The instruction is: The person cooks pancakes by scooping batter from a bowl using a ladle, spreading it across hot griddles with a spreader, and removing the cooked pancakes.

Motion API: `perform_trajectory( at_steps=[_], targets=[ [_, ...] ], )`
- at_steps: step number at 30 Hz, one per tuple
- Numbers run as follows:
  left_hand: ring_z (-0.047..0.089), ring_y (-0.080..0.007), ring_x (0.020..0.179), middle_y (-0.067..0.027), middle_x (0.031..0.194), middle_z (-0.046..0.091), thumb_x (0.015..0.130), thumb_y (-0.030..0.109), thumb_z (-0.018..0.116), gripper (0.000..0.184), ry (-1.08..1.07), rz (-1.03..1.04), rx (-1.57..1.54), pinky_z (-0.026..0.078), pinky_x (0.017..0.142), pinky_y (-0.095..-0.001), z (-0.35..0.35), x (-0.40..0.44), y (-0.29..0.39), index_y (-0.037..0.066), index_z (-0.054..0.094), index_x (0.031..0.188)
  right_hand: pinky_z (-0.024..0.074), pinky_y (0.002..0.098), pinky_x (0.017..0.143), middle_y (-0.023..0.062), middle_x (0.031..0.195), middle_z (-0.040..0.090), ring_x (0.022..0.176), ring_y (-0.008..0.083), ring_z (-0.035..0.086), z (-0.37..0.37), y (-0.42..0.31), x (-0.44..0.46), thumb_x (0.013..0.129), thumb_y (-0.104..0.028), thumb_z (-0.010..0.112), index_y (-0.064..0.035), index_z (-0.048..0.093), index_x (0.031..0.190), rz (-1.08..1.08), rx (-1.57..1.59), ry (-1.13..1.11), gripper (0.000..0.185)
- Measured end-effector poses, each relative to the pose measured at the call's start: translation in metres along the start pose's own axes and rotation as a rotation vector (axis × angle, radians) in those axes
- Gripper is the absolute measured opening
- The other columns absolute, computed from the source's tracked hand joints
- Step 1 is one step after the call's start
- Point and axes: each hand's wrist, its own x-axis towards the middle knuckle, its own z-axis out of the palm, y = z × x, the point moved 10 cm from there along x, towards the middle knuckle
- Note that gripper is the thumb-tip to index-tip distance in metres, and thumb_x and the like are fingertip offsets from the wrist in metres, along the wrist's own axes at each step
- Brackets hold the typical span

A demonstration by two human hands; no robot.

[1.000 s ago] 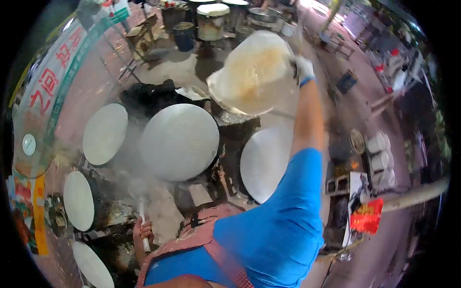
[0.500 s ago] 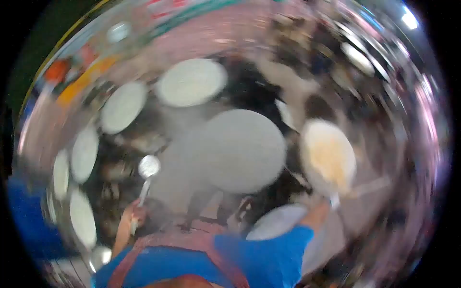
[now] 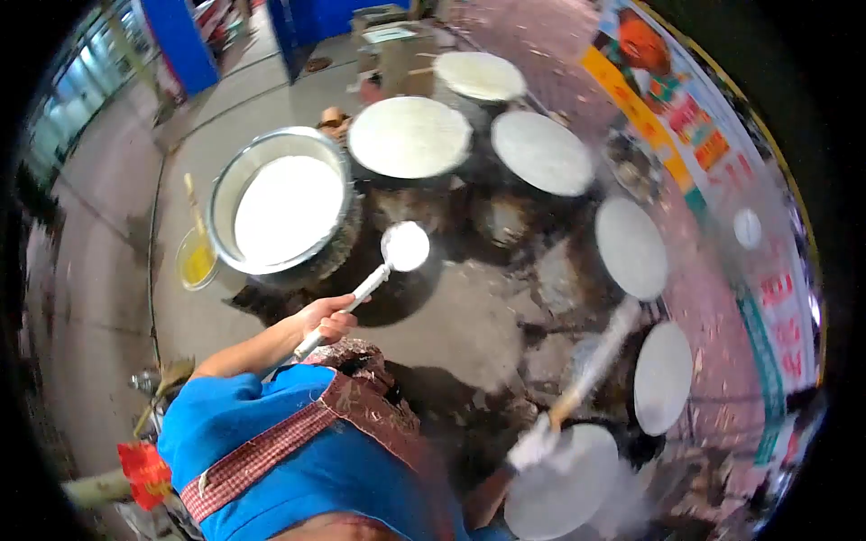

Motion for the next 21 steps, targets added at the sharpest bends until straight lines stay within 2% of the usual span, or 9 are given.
perform_trajectory(
  at_steps=[1,4,5,8,11,12,15,18,21],
  targets=[
    [0.029,-0.0057,0.038,0.0006,0.056,0.032,0.094,0.027,0.041,0.032,-0.023,0.079,-0.015,0.027,0.028,-0.0174,-0.011,-0.031,0.020,0.022,0.042,0.126,0.0423,0.0311,0.081,0.0104,0.097,0.061,0.090,0.0187,0.053,0.077,-0.052,-0.011,0.081,-0.017,0.063,0.0055,0.059,0.101,-0.076,0.024,-0.212,0.030],
    [0.034,-0.0079,0.037,-0.0049,0.063,0.043,0.089,0.019,0.050,0.036,0.064,0.493,0.350,0.027,0.028,-0.0180,-0.053,-0.110,0.114,0.017,0.038,0.123,0.0462,0.0343,0.075,0.0128,0.092,0.064,0.081,0.0204,0.057,0.295,-0.129,-0.059,0.078,-0.020,0.065,0.0018,0.059,0.105,-0.217,-0.157,-0.770,0.035],
    [0.037,-0.0097,0.037,-0.0071,0.066,0.046,0.086,0.019,0.053,0.039,-0.043,0.538,0.394,0.028,0.028,-0.0185,-0.069,-0.130,0.145,0.013,0.036,0.121,0.0485,0.0360,0.067,0.0140,0.088,0.065,0.072,0.0248,0.062,0.354,-0.166,-0.086,0.076,-0.023,0.066,-0.0011,0.060,0.104,-0.714,-0.303,-0.780,0.036],
    [0.037,-0.0069,0.037,-0.0025,0.063,0.044,0.085,0.017,0.054,0.031,0.080,0.546,0.394,0.029,0.028,-0.0181,-0.154,-0.166,0.234,0.012,0.038,0.111,0.0490,0.0414,0.068,0.0162,0.089,0.064,0.078,0.0335,0.062,0.499,-0.239,-0.205,0.076,-0.043,0.059,-0.0175,0.061,0.108,-0.891,-0.618,-1.079,0.041],
    [0.037,-0.0046,0.038,0.0032,0.054,0.038,0.084,0.011,0.052,0.025,0.398,0.544,0.325,0.028,0.029,-0.0174,-0.295,-0.157,0.309,0.012,0.038,0.105,0.0482,0.0438,0.066,0.0147,0.081,0.064,0.075,0.0325,0.062,0.602,-0.221,-0.319,0.078,-0.035,0.053,-0.0109,0.062,0.088,-1.151,-1.060,-1.212,0.027],
    [0.038,-0.0079,0.037,0.0017,0.051,0.040,0.085,0.012,0.049,0.014,0.676,0.473,0.207,0.030,0.029,-0.0214,-0.348,-0.157,0.320,0.007,0.045,0.097,0.0483,0.0437,0.066,0.0143,0.079,0.064,0.074,0.0323,0.062,0.626,-0.202,-0.352,0.078,-0.034,0.053,-0.0100,0.062,0.087,-1.249,-1.153,-1.296,0.027],
    [0.041,-0.0145,0.034,-0.0054,0.052,0.042,0.086,0.015,0.049,0.018,0.858,0.258,0.588,0.035,0.030,-0.0278,-0.453,-0.148,0.349,-0.002,0.043,0.089,0.0489,0.0416,0.063,0.0135,0.069,0.063,0.066,0.0327,0.061,0.613,-0.257,-0.380,0.076,-0.035,0.056,-0.0083,0.064,0.076,-1.189,-0.944,-1.326,0.027],
    [0.039,-0.0136,0.034,-0.0056,0.054,0.041,0.086,0.015,0.049,0.020,0.905,0.218,0.741,0.031,0.029,-0.0265,-0.395,-0.154,0.345,-0.003,0.044,0.092,0.0480,0.0416,0.061,0.0153,0.073,0.063,0.069,0.0335,0.061,0.600,-0.178,-0.356,0.074,-0.040,0.061,-0.0087,0.064,0.081,-0.931,-0.828,-1.249,0.032],
    [0.031,-0.0062,0.035,0.0014,0.051,0.036,0.091,0.022,0.044,0.019,0.560,0.085,-0.232,0.029,0.027,-0.0215,-0.355,-0.132,0.309,0.006,0.039,0.082,0.0474,0.0439,0.060,0.0177,0.070,0.062,0.068,0.0359,0.060,0.566,-0.149,-0.382,0.077,-0.042,0.060,-0.0074,0.063,0.080,-0.780,-0.982,-1.274,0.035]
  ],
)
